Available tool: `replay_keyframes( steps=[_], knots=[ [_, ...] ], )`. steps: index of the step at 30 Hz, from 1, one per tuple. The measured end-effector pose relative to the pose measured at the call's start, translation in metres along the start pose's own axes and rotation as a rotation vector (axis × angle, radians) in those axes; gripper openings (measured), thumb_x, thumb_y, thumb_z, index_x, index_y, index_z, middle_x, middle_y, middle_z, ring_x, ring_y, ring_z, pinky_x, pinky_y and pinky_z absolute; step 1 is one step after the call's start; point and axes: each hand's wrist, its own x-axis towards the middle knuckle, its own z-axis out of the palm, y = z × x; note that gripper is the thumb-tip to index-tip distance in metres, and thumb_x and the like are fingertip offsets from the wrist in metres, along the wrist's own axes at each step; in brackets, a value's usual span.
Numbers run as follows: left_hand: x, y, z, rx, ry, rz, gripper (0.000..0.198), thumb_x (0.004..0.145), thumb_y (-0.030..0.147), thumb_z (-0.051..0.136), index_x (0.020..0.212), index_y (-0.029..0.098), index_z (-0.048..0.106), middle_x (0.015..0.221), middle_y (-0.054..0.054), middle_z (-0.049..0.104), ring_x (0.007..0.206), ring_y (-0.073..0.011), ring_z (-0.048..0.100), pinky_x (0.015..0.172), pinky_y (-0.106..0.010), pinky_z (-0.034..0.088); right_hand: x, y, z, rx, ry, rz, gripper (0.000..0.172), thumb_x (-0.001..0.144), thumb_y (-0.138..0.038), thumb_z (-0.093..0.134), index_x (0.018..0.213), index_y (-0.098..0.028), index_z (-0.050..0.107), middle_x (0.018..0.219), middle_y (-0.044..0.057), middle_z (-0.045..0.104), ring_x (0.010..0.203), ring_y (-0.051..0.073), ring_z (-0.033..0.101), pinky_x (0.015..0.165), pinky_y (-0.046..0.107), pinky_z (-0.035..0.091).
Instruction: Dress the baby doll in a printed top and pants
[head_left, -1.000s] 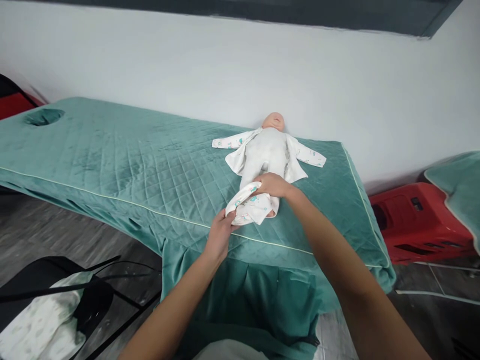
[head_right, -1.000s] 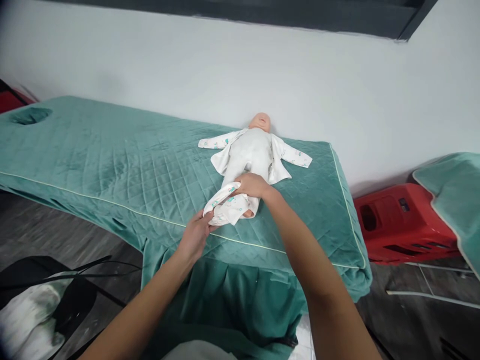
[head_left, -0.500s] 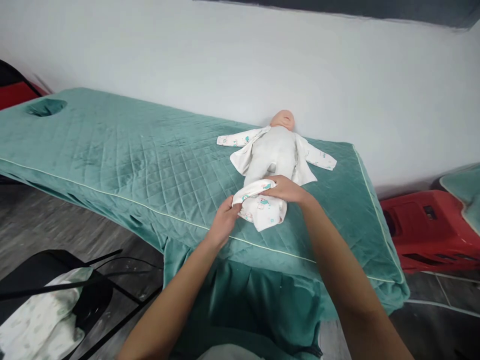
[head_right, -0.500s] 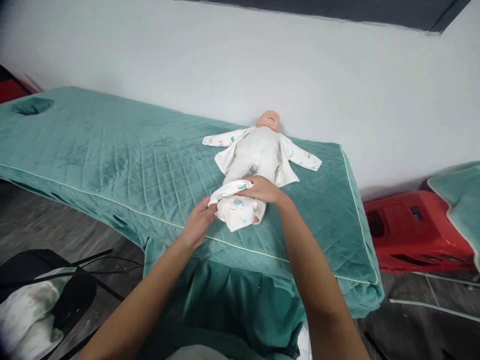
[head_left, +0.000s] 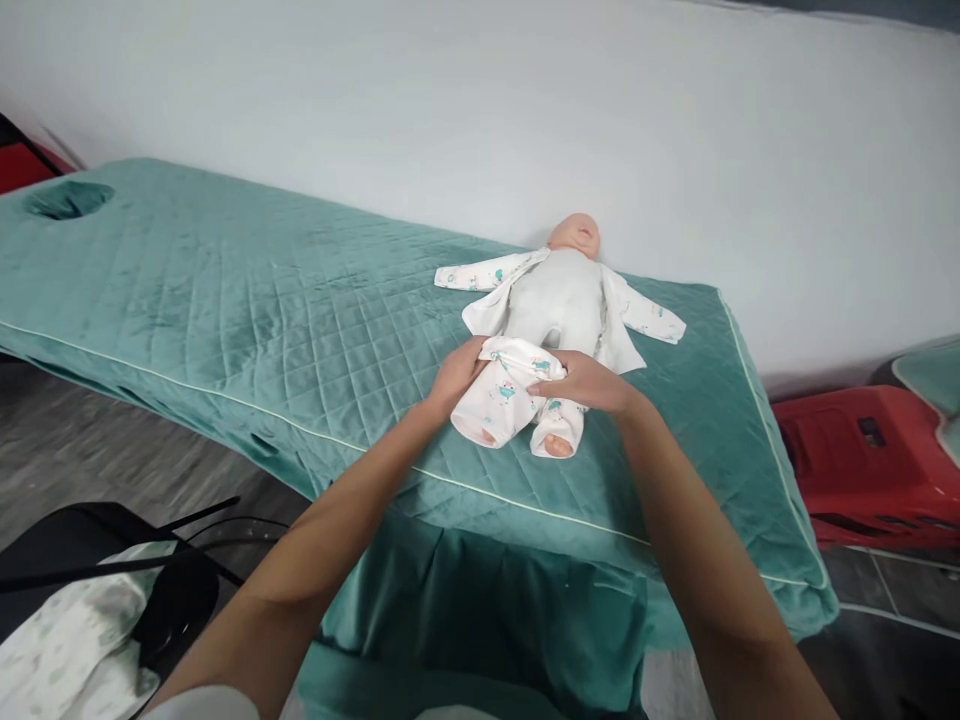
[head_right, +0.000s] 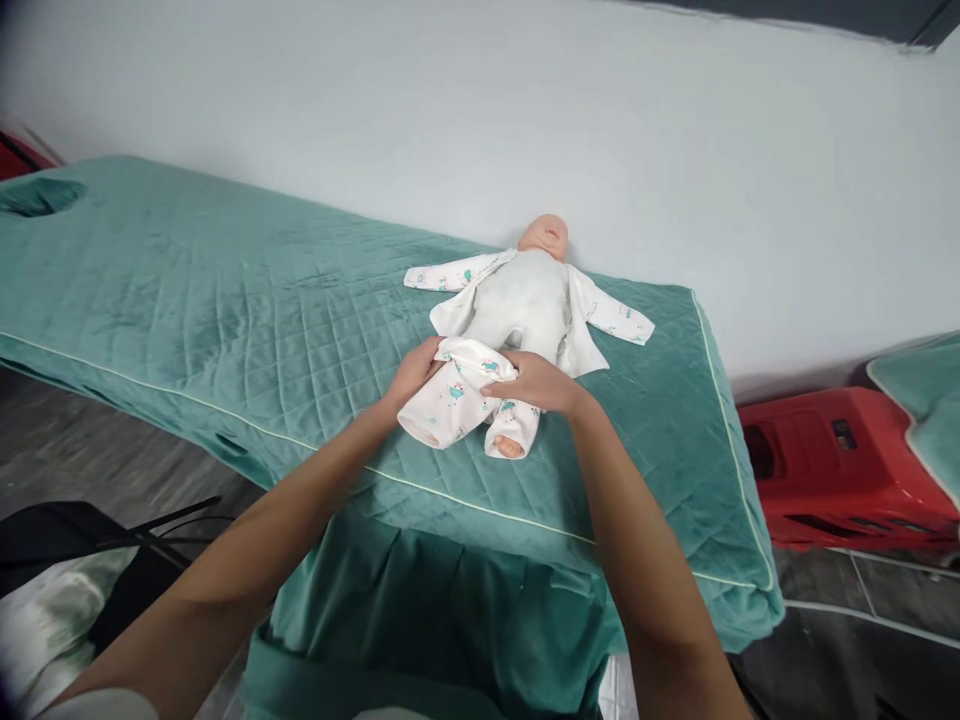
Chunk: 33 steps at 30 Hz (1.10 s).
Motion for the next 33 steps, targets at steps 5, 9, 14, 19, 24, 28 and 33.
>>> replay_keyframes(
  steps=[5,9,14,19,24,28,33],
  knots=[
    [0.017,-0.001,0.006,0.256,-0.003,0.053,0.027,0.100,0.032,0.044,0.119,0.020,0.060,0.117,-0.011,0.067,0.110,-0.0268,0.063,0.087,-0.033,0.045,0.009,0.003,-0.002,-0.134,0.173,0.012,0.034,0.081,-0.029,0.067,0.112,-0.016,0.069,0.113,0.006,0.073,0.102,0.026,0.065,0.089,0.036,0.050],
    [0.014,0.004,0.009,0.371,0.014,0.045,0.024,0.098,0.024,0.049,0.118,0.017,0.060,0.117,-0.014,0.065,0.112,-0.0279,0.060,0.091,-0.034,0.045,0.014,0.007,0.001,-0.180,0.274,0.003,0.025,0.082,-0.031,0.064,0.103,-0.017,0.066,0.102,0.003,0.071,0.094,0.023,0.063,0.084,0.034,0.047],
    [0.007,0.003,0.006,0.270,-0.005,0.063,0.027,0.099,0.022,0.043,0.119,0.017,0.060,0.115,-0.014,0.064,0.110,-0.0281,0.059,0.092,-0.037,0.045,0.006,0.007,0.004,-0.141,0.349,0.002,0.026,0.083,-0.044,0.069,0.091,-0.020,0.061,0.086,0.000,0.064,0.085,0.020,0.059,0.073,0.032,0.045],
    [0.007,-0.002,0.004,0.149,0.054,0.104,0.029,0.093,0.018,0.046,0.118,0.019,0.061,0.113,-0.009,0.066,0.107,-0.0237,0.059,0.092,-0.033,0.044,-0.010,0.017,-0.006,0.210,0.404,-0.145,0.035,0.074,-0.046,0.080,0.095,-0.022,0.064,0.094,0.002,0.067,0.090,0.019,0.062,0.081,0.033,0.050],
    [0.009,-0.003,0.002,-0.049,0.099,0.054,0.031,0.083,0.013,0.049,0.108,0.020,0.066,0.103,-0.006,0.068,0.094,-0.0207,0.059,0.087,-0.032,0.044,-0.020,0.045,-0.009,0.231,0.729,-0.118,0.032,0.076,-0.050,0.078,0.080,-0.022,0.063,0.076,0.000,0.060,0.072,0.015,0.054,0.067,0.030,0.046],
    [0.011,-0.004,-0.005,-0.295,0.121,0.072,0.030,0.075,0.013,0.053,0.097,0.020,0.072,0.100,-0.005,0.070,0.094,-0.0200,0.061,0.088,-0.031,0.045,-0.027,0.054,-0.007,0.165,0.564,-0.138,0.028,0.081,-0.047,0.077,0.077,-0.022,0.064,0.076,0.000,0.059,0.071,0.016,0.052,0.064,0.029,0.043],
    [0.010,-0.002,-0.013,-0.595,0.107,0.015,0.016,0.078,0.027,0.063,0.083,0.020,0.077,0.100,-0.008,0.072,0.100,-0.0237,0.063,0.096,-0.036,0.045,-0.035,0.052,-0.010,0.161,0.443,-0.196,0.031,0.076,-0.048,0.082,0.088,-0.024,0.067,0.090,0.003,0.062,0.085,0.020,0.057,0.075,0.033,0.047]
  ],
)
